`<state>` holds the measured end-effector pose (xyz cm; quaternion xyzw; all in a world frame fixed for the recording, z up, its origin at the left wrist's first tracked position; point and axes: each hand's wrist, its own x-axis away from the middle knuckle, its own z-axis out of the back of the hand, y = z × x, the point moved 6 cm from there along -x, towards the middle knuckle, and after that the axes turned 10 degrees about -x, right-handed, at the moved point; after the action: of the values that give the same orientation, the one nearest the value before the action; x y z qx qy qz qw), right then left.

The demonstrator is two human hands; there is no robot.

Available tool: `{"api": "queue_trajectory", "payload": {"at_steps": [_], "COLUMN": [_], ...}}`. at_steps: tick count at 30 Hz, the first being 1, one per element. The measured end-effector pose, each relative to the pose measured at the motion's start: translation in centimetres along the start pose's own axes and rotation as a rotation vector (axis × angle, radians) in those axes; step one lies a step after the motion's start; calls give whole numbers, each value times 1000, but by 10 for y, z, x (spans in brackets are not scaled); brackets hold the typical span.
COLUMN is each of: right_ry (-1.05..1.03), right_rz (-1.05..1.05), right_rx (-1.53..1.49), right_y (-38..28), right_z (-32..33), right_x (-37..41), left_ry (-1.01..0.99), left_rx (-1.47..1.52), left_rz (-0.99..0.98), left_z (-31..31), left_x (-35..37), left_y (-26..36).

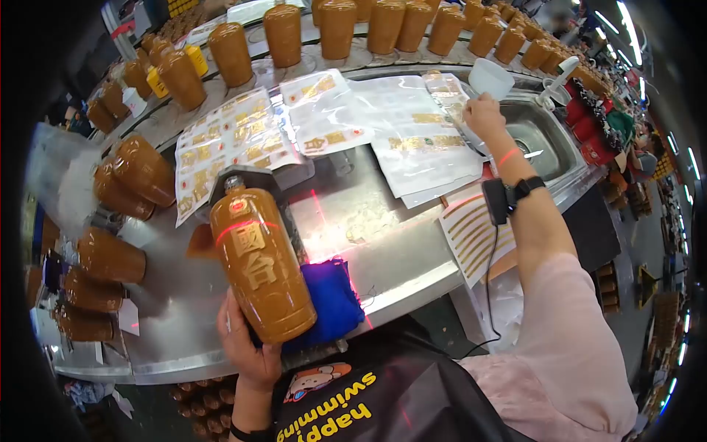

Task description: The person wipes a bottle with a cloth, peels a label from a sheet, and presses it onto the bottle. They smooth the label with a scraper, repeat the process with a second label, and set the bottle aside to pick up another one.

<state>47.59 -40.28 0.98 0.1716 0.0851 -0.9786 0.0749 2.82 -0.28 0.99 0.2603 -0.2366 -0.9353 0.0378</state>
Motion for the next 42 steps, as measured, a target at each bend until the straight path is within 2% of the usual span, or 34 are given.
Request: {"api": "queue_trajectory", "payload": {"at_steps": [4, 6, 9, 11, 12, 14, 16, 18, 21, 24, 27, 33, 42], "right_ry": [18, 7, -93, -157, -167, -190, -192, -215, -307, -412, -519, -511, -544], "right_rz": [355, 526, 736, 883, 990, 1079, 1077, 956, 774, 519, 315, 239, 245], "right_rx": [-384, -618, -769, -870, -851, -1029, -1177, -1263, -1295, -1342, -1444, -1485, -1531], "right_y": [-80, -143, -221, -266, -285, -312, -321, -318, -302, -286, -279, -271, -271], "right_z": [69, 124, 189, 223, 236, 252, 254, 241, 185, 128, 99, 85, 78], "right_x": [19, 61, 121, 159, 176, 197, 206, 212, 222, 240, 254, 261, 262], "left_ry": [-46, -80, -43, -73, -64, -50, -495, -729, -748, -578, -526, -410, -445], "left_rx": [52, 114, 218, 436, 541, 749, 1018, 1062, 870, 742, 646, 584, 661], "left_rz": [-2, -36, -45, -10, -58, -154, 22, 174, 205, 224, 286, 315, 376], "left_z": [-5, 6, 40, 51, 55, 66, 64, 56, 54, 38, 35, 29, 25], "left_x": [2, -2, -30, -57, -75, -101, -99, -86, -68, -56, -52, -51, -54], "left_y": [-6, -3, 0, 0, 9, 29, 38, 38, 22, -6, -11, -12, -12]}}
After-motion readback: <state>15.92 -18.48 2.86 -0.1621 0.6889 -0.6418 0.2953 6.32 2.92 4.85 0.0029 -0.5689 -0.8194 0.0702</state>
